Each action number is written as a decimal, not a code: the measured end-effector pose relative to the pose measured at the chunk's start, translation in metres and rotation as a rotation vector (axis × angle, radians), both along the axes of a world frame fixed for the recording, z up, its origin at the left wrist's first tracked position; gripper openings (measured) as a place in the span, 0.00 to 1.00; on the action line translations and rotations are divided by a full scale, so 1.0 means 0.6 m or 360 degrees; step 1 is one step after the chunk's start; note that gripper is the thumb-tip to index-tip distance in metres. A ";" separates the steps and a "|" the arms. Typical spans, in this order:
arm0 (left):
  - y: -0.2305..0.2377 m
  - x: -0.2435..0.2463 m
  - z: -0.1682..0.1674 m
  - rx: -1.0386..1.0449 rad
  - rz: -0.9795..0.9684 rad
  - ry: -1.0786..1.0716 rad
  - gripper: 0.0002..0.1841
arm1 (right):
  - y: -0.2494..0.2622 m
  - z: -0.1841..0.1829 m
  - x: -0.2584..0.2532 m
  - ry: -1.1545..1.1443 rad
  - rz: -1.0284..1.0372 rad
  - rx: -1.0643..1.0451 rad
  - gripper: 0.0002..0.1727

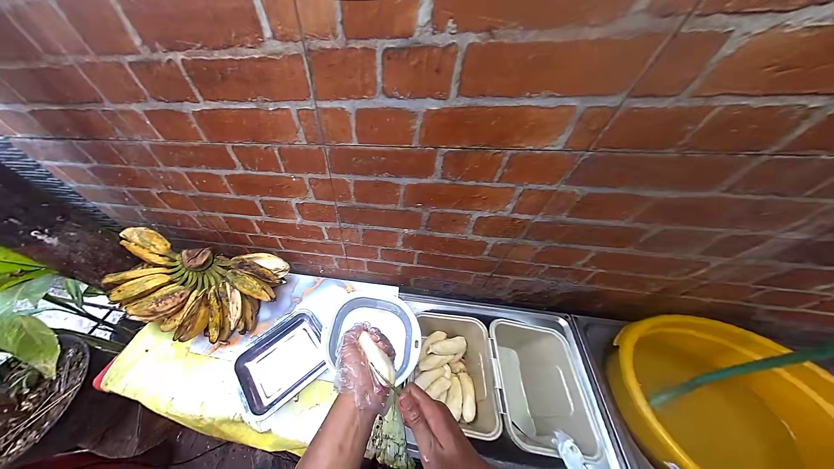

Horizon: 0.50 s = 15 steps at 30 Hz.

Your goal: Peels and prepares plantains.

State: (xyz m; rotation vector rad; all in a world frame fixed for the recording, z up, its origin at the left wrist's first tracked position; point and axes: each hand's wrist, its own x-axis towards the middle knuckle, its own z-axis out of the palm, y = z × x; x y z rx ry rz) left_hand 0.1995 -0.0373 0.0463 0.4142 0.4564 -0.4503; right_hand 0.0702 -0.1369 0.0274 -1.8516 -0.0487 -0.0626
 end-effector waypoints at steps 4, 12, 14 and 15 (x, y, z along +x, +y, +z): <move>0.016 0.006 -0.001 0.0023 -0.0034 -0.0002 0.20 | 0.012 -0.003 0.015 -0.0001 -0.0045 -0.0080 0.25; 0.050 0.014 -0.012 0.0085 -0.0093 0.0023 0.19 | 0.031 -0.015 0.048 0.0148 -0.0014 -0.0279 0.29; 0.059 0.017 -0.011 0.0079 -0.0113 0.0035 0.19 | 0.035 -0.021 0.056 0.0191 0.0006 -0.0297 0.28; 0.063 0.018 -0.011 0.0072 -0.0114 0.0048 0.19 | 0.037 -0.025 0.060 0.0214 0.0011 -0.0310 0.28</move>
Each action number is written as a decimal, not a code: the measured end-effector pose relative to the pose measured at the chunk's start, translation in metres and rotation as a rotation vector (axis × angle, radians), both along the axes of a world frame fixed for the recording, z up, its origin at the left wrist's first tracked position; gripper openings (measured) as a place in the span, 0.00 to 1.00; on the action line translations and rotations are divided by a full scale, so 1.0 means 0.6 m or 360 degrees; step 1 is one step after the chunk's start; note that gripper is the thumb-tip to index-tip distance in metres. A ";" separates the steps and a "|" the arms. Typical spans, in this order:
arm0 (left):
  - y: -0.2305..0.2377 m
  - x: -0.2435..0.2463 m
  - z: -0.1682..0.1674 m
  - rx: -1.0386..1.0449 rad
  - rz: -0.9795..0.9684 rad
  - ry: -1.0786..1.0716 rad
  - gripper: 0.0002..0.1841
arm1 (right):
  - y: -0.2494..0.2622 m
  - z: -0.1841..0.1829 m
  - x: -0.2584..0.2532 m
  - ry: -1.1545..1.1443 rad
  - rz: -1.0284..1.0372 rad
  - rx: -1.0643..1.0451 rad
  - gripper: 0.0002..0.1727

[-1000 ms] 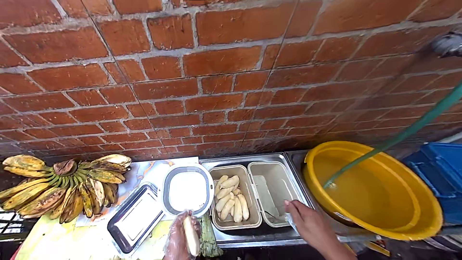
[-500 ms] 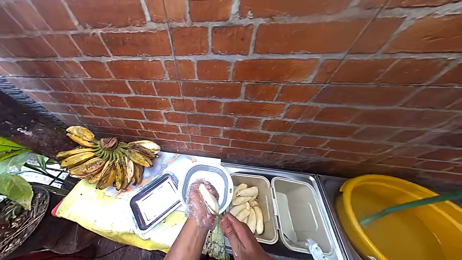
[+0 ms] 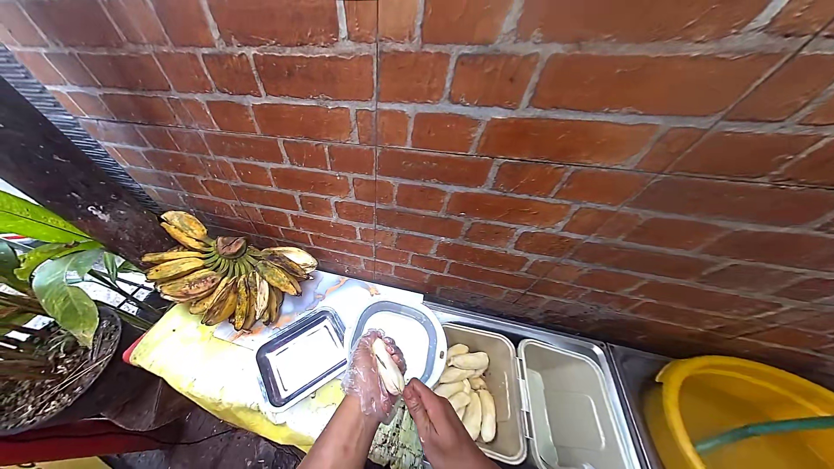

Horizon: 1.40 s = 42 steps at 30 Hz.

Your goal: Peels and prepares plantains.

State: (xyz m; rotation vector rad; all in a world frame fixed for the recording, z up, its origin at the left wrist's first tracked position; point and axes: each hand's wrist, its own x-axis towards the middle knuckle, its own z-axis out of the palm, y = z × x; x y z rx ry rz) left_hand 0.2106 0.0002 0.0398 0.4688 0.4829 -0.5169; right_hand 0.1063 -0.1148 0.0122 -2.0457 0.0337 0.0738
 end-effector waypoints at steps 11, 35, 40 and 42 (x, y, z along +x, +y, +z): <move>0.032 0.024 -0.011 0.0120 -0.0001 0.0035 0.17 | 0.015 -0.024 0.049 0.0163 0.0044 -0.0139 0.27; -0.013 0.047 -0.165 0.0601 -0.0244 -0.0214 0.21 | -0.054 -0.020 0.142 0.0873 -0.0388 -0.0681 0.34; -0.025 0.073 -0.175 0.0879 -0.0457 -0.0374 0.13 | -0.090 -0.010 0.120 0.0946 -0.0424 -0.0572 0.35; -0.021 0.084 -0.170 0.1334 -0.0555 -0.0544 0.12 | -0.091 -0.012 0.102 0.0839 -0.0376 -0.0502 0.32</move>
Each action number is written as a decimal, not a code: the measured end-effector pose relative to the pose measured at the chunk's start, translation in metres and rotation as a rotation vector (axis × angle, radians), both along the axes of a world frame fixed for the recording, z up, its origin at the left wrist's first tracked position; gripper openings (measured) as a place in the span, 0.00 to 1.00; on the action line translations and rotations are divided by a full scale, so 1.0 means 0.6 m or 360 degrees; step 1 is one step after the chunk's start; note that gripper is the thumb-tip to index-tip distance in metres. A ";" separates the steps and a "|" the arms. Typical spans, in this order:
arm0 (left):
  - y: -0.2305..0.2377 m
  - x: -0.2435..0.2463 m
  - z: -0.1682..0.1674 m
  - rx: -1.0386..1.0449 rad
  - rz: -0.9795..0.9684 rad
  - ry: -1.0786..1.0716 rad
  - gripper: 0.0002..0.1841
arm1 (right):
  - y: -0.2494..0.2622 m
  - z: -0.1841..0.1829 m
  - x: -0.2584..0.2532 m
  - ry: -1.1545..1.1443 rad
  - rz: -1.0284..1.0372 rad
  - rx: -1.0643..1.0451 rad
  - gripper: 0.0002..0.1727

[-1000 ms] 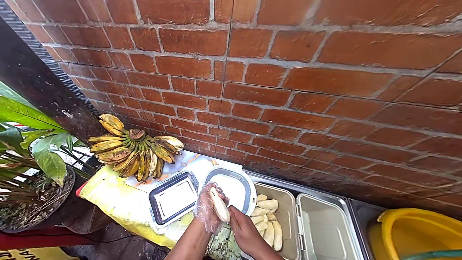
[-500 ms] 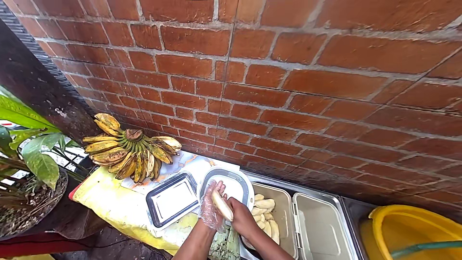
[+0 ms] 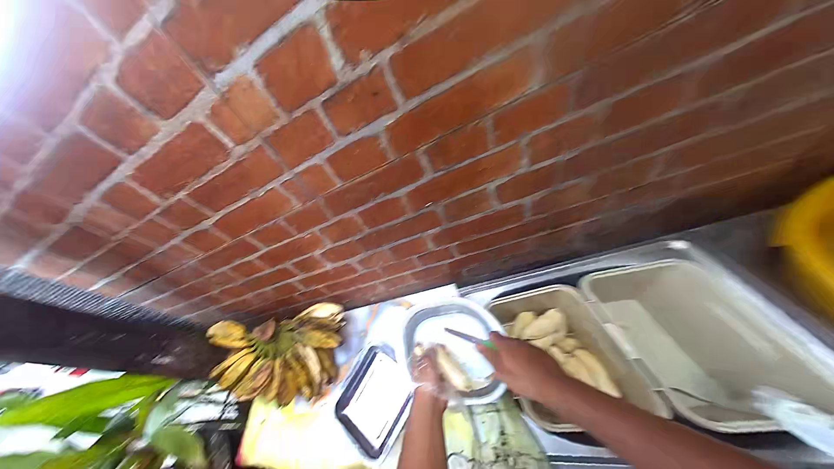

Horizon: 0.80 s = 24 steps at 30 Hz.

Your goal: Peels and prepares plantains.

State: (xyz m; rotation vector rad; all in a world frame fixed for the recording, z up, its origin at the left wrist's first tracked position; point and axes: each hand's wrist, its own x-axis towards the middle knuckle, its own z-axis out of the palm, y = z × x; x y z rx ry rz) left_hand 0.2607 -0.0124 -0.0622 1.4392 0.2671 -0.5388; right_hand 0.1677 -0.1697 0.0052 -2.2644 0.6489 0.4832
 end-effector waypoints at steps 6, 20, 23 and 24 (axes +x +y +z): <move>-0.012 0.044 0.041 0.1365 -0.0567 -0.0419 0.34 | -0.050 -0.059 -0.070 -0.0402 0.0135 0.0139 0.31; -0.075 0.025 0.118 -0.0361 0.0441 -0.0128 0.28 | -0.057 -0.019 -0.133 -0.0651 -0.0264 0.0875 0.34; -0.116 -0.003 0.141 -0.0575 0.0464 0.0014 0.24 | -0.029 0.014 -0.121 -0.0889 -0.0189 0.1050 0.32; -0.127 -0.014 0.155 -0.0649 0.0450 0.0059 0.23 | -0.021 0.023 -0.119 -0.0965 -0.0171 0.1102 0.31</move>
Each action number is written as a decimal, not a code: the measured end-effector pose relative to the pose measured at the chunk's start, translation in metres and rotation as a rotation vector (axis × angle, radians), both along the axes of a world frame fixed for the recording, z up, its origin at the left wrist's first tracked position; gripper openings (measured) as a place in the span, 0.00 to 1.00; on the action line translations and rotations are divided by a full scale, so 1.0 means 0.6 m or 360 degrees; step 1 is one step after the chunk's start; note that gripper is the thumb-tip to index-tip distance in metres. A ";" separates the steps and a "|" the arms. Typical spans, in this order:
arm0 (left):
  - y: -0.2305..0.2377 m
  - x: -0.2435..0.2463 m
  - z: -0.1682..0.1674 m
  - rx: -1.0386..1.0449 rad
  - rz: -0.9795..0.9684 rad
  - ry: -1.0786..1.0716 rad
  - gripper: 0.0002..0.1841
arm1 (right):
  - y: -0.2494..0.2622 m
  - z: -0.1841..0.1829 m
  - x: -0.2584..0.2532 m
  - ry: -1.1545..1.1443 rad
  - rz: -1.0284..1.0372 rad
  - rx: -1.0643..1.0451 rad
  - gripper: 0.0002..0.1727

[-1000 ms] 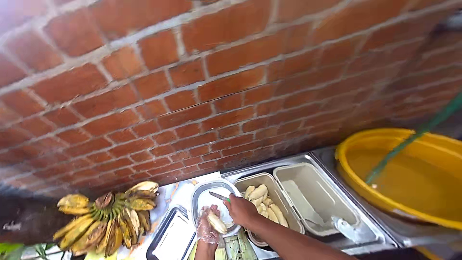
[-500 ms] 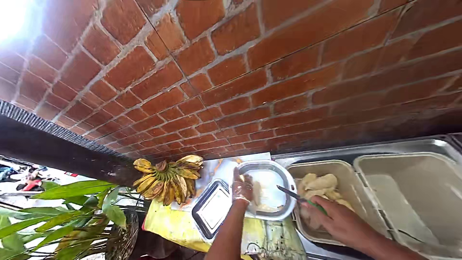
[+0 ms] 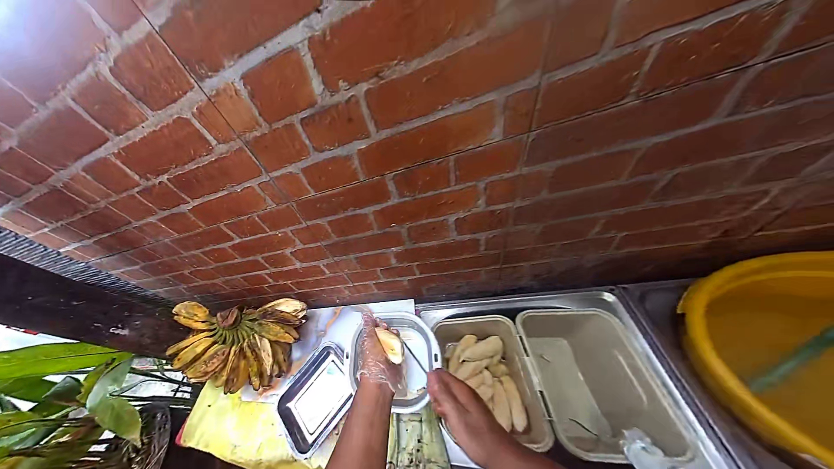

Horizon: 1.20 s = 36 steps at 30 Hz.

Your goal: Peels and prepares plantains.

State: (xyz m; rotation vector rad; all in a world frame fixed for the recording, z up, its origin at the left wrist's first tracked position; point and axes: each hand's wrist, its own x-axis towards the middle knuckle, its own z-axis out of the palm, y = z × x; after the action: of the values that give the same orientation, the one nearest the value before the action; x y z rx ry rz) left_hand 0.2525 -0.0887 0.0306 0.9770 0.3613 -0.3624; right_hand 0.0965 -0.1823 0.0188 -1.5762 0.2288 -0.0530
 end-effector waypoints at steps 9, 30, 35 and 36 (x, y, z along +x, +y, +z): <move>-0.043 -0.044 0.080 -0.0484 -0.0017 0.0110 0.23 | 0.008 0.031 -0.017 -0.0479 -0.0049 -0.0063 0.25; -0.035 -0.079 0.098 -0.0481 0.0111 0.0099 0.20 | 0.012 0.025 -0.032 -0.0445 0.0039 -0.0132 0.26; -0.031 -0.082 0.099 -0.0440 0.0148 0.0118 0.20 | 0.019 0.024 -0.031 -0.0466 -0.0025 -0.0159 0.26; -0.029 -0.083 0.099 -0.0443 0.0144 0.0116 0.19 | 0.019 0.023 -0.030 -0.0459 -0.0019 -0.0164 0.26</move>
State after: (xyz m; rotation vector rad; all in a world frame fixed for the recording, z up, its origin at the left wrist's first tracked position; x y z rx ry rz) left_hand 0.2030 -0.1064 0.0902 0.6745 0.4083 -0.3559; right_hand 0.0787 -0.1707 0.0326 -1.6480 0.0090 -0.3030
